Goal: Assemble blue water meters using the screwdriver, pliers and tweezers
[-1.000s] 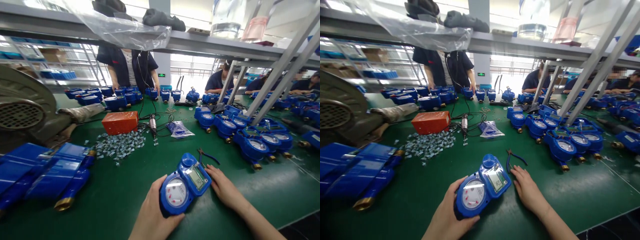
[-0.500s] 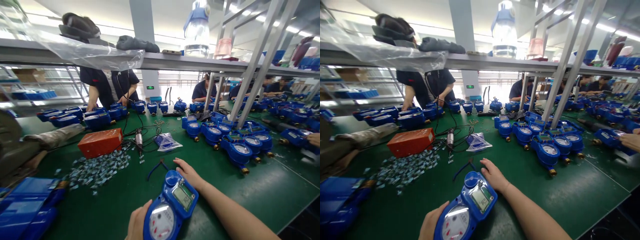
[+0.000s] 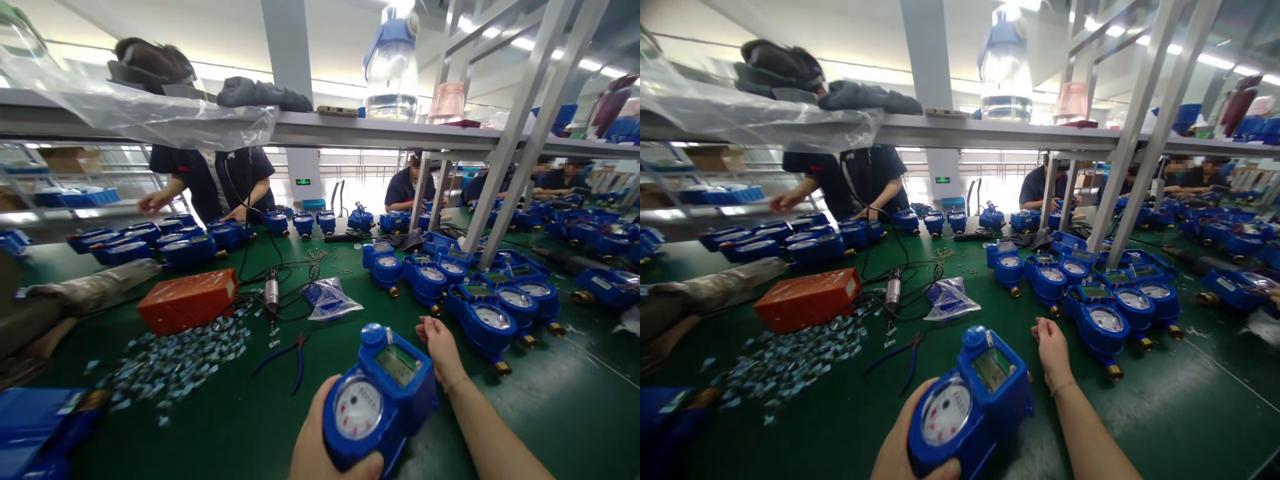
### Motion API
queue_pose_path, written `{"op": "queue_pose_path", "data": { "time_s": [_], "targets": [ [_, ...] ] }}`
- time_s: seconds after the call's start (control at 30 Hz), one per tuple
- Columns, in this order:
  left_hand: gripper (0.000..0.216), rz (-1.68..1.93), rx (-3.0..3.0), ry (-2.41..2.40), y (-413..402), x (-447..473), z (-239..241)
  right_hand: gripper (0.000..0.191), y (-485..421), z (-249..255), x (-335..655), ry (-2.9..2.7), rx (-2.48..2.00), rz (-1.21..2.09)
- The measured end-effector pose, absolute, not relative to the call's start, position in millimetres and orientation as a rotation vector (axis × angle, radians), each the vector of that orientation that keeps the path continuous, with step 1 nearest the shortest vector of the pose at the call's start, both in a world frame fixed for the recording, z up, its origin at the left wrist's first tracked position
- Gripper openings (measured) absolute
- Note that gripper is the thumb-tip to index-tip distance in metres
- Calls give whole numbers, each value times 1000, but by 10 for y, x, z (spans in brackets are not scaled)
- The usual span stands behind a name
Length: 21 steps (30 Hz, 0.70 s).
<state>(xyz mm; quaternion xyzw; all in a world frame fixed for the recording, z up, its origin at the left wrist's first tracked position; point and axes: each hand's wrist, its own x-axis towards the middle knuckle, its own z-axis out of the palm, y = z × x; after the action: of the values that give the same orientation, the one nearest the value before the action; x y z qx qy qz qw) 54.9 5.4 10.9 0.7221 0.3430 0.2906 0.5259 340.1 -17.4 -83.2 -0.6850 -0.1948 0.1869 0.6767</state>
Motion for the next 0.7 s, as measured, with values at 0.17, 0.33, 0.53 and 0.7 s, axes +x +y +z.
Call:
{"op": "queue_pose_path", "data": {
  "time_s": [0.17,0.33,0.53,0.7],
  "targets": [
    [74,837,1676,814,324,1289,312,35,-123,-886,3512,-336,-1514,409],
    [72,895,1801,1031,548,1959,105,39,-109,-895,3556,-275,-1523,359],
    [79,958,1789,1192,438,2387,-174,50,-54,-839,3467,-294,-1505,385],
    [83,968,1816,1170,220,2653,-323,60,-55,-637,3349,-359,-1461,460]
  ]
}}
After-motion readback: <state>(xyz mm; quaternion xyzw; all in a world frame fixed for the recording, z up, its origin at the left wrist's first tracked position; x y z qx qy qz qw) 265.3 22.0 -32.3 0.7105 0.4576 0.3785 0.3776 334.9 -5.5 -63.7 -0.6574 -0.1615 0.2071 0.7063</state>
